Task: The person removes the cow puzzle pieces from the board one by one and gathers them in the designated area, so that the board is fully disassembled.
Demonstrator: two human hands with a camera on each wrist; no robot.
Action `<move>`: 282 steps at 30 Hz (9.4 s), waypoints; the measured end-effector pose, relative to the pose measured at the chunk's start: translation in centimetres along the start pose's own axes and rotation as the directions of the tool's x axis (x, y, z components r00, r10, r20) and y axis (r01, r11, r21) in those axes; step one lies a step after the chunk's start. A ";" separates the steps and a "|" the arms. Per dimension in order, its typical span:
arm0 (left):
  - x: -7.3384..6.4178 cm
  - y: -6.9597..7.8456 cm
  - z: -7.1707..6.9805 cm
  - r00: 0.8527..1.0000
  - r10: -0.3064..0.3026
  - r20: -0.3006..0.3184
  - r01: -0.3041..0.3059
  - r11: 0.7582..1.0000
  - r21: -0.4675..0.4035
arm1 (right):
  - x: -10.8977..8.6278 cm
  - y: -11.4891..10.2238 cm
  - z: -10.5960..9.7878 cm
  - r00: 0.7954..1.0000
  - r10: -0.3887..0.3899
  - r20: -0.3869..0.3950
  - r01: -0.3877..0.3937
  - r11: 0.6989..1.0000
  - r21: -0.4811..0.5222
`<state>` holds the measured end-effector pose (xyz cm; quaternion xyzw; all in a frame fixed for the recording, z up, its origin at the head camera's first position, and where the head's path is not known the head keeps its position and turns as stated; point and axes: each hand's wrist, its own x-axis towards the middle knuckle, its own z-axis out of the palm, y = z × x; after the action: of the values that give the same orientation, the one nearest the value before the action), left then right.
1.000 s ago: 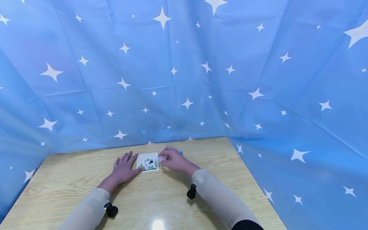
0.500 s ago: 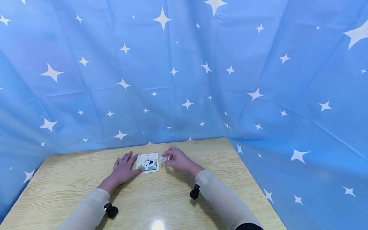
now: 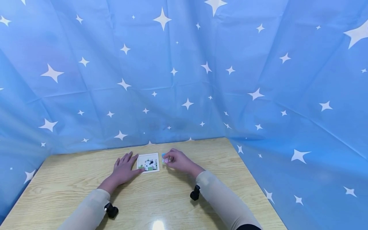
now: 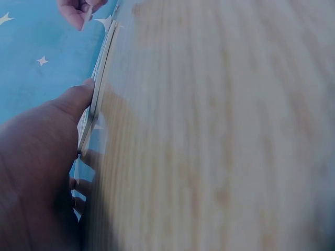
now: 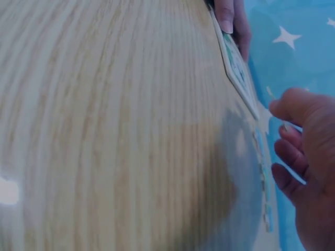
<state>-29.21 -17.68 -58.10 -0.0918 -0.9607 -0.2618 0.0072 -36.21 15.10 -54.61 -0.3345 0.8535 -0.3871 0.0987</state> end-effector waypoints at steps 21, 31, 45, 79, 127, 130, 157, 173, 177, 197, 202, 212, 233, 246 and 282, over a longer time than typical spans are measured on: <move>0.0 -0.4 0.3 0.999 0.022 -0.023 -0.023 0.999 -0.029 | 0.5 0.7 0.8 0.996 0.079 0.029 -0.077 0.995 -0.070; 0.2 -0.9 0.6 1.000 0.014 -0.019 -0.014 1.000 -0.028 | 0.6 0.5 0.8 0.996 0.077 0.048 -0.074 0.996 -0.049; 0.5 -1.4 1.0 0.999 0.022 -0.033 -0.022 0.999 -0.025 | 0.7 0.8 0.5 0.994 0.092 0.058 -0.090 0.995 -0.036; 0.1 0.0 -0.2 1.000 -0.008 0.008 0.008 1.000 0.006 | 4.4 -5.0 4.7 0.994 0.055 0.090 -0.045 0.993 -0.110; 0.7 -1.5 1.1 0.999 0.028 -0.036 -0.028 1.000 -0.001 | 6.0 -5.9 5.1 0.977 0.149 0.155 -0.128 0.982 -0.141; 0.8 -1.6 1.1 0.999 0.027 -0.035 -0.027 1.000 -0.001 | 6.0 -5.5 5.3 0.981 0.136 0.137 -0.121 0.986 -0.114; 1.0 -1.7 1.2 0.999 0.019 -0.028 -0.019 1.000 0.001 | 5.2 -4.2 5.6 0.998 -0.061 0.020 0.064 0.949 -0.308; 0.7 -1.3 1.0 1.000 0.014 -0.028 -0.014 1.000 -0.005 | 2.6 -3.4 3.2 0.998 -0.055 -0.035 0.052 0.995 -0.080; 0.7 -1.4 1.1 0.999 0.020 -0.034 -0.020 1.000 0.002 | 2.0 -2.9 2.5 0.998 -0.043 -0.056 0.040 0.997 -0.062; 0.9 -1.6 1.2 1.000 0.018 -0.023 -0.018 1.000 -0.009 | -0.3 -1.0 -1.0 0.994 0.015 -0.106 -0.024 0.996 -0.088; 0.9 -1.6 1.1 1.000 0.017 -0.021 -0.017 1.000 -0.011 | -0.9 -0.7 -1.7 0.994 0.014 -0.105 -0.023 0.996 -0.084; 0.8 -1.6 1.1 1.000 0.017 -0.023 -0.017 1.000 -0.004 | -1.7 -0.1 -2.5 0.997 0.028 -0.074 -0.032 0.998 -0.058; 0.7 -1.5 1.2 0.999 0.017 -0.028 -0.017 1.000 -0.012 | -2.1 0.7 -2.6 0.996 0.058 -0.072 -0.060 0.998 -0.029; 0.7 -1.3 1.0 1.000 0.014 -0.019 -0.015 1.000 -0.015 | -2.1 2.1 -2.0 0.997 0.067 -0.043 -0.070 0.996 -0.057; 0.7 -1.4 1.0 1.000 0.011 -0.018 -0.012 1.000 -0.021 | -1.6 2.4 -1.8 0.993 0.117 -0.019 -0.118 0.992 -0.049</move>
<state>-30.15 -18.24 -59.62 -0.0951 -0.9573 -0.2724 0.0161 -36.95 18.27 -55.26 -0.2830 0.8820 -0.3617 0.1060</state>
